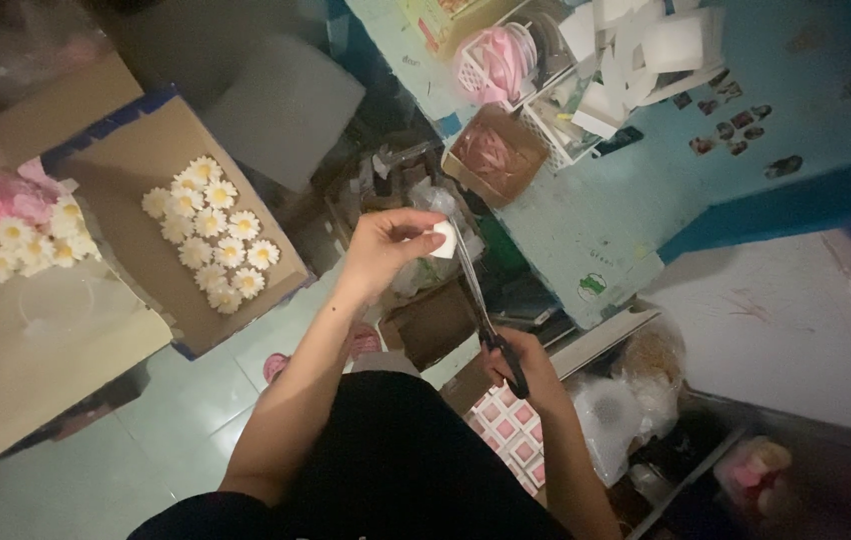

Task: The person is preparing candle molds and trimming wax components in a studio.

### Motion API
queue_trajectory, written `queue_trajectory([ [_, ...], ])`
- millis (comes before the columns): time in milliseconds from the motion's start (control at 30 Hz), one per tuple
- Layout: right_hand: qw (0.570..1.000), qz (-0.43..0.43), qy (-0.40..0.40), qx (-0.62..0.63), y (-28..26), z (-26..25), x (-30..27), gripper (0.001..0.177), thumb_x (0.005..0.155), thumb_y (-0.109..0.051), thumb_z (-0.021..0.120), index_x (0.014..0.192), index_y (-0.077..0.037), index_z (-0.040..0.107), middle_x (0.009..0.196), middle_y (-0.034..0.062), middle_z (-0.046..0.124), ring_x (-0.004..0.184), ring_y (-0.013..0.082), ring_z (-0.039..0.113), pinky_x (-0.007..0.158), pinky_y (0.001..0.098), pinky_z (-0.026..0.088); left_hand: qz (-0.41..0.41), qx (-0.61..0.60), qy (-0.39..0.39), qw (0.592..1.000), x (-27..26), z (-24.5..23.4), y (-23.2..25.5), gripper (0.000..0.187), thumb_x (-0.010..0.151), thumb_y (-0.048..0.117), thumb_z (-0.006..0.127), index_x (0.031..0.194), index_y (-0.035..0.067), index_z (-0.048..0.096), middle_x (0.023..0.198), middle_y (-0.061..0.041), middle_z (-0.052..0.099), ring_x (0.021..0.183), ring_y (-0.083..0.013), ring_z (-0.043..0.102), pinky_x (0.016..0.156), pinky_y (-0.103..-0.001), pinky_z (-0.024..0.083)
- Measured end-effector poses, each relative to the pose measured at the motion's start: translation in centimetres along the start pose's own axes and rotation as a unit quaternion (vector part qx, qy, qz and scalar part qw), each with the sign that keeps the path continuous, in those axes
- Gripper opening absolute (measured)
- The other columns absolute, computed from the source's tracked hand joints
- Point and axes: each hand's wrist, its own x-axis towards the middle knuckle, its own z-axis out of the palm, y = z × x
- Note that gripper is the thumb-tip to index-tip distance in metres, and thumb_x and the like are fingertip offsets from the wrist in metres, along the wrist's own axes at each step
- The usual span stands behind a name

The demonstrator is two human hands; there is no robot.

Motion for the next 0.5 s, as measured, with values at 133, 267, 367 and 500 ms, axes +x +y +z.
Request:
queue_trajectory([
  [133, 0.999, -0.004, 0.000, -0.049, 0.4, 0.2, -0.2, 0.054, 0.096, -0.061, 0.061, 0.083, -0.008, 0.058, 0.060, -0.0019, 0.053, 0.051, 0.0082, 0.051, 0.046, 0.0256, 0.040, -0.011, -0.053, -0.003, 0.999, 0.1, 0.0, -0.5, 0.028, 0.087, 0.006, 0.080, 0.115, 0.000, 0.076, 0.096, -0.005, 0.077, 0.085, -0.0101, 0.070, 0.077, -0.026, 0.057],
  [267, 0.997, 0.015, 0.027, -0.073, 0.9, 0.5, -0.3, 0.053, 0.096, -0.059, 0.060, 0.082, -0.009, 0.058, 0.061, -0.0025, 0.053, 0.051, 0.0075, 0.051, 0.046, 0.0246, 0.041, -0.012, -0.073, -0.005, 0.997, 0.1, 0.0, -0.7, 0.028, 0.088, 0.006, 0.080, 0.114, 0.000, 0.077, 0.095, -0.006, 0.077, 0.083, -0.0113, 0.069, 0.075, -0.027, 0.057],
  [367, 0.996, 0.029, 0.039, -0.076, 1.8, 0.3, -0.6, 0.052, 0.096, -0.056, 0.062, 0.081, -0.007, 0.057, 0.060, -0.0016, 0.052, 0.050, 0.0088, 0.050, 0.045, 0.0256, 0.040, -0.020, -0.077, -0.008, 0.997, -0.3, 0.1, 0.2, 0.027, 0.088, 0.006, 0.080, 0.114, 0.000, 0.077, 0.096, -0.006, 0.076, 0.084, -0.0115, 0.069, 0.076, -0.027, 0.056],
  [500, 1.000, 0.006, 0.020, 0.017, 1.3, 0.1, -0.4, 0.050, 0.096, -0.054, 0.063, 0.086, -0.005, 0.058, 0.067, -0.0015, 0.054, 0.053, 0.0103, 0.053, 0.047, 0.0275, 0.043, -0.024, -0.090, -0.031, 0.995, -0.4, -0.3, 0.4, 0.028, 0.090, 0.004, 0.077, 0.117, 0.002, 0.076, 0.103, -0.004, 0.076, 0.092, -0.0097, 0.068, 0.084, -0.026, 0.054],
])
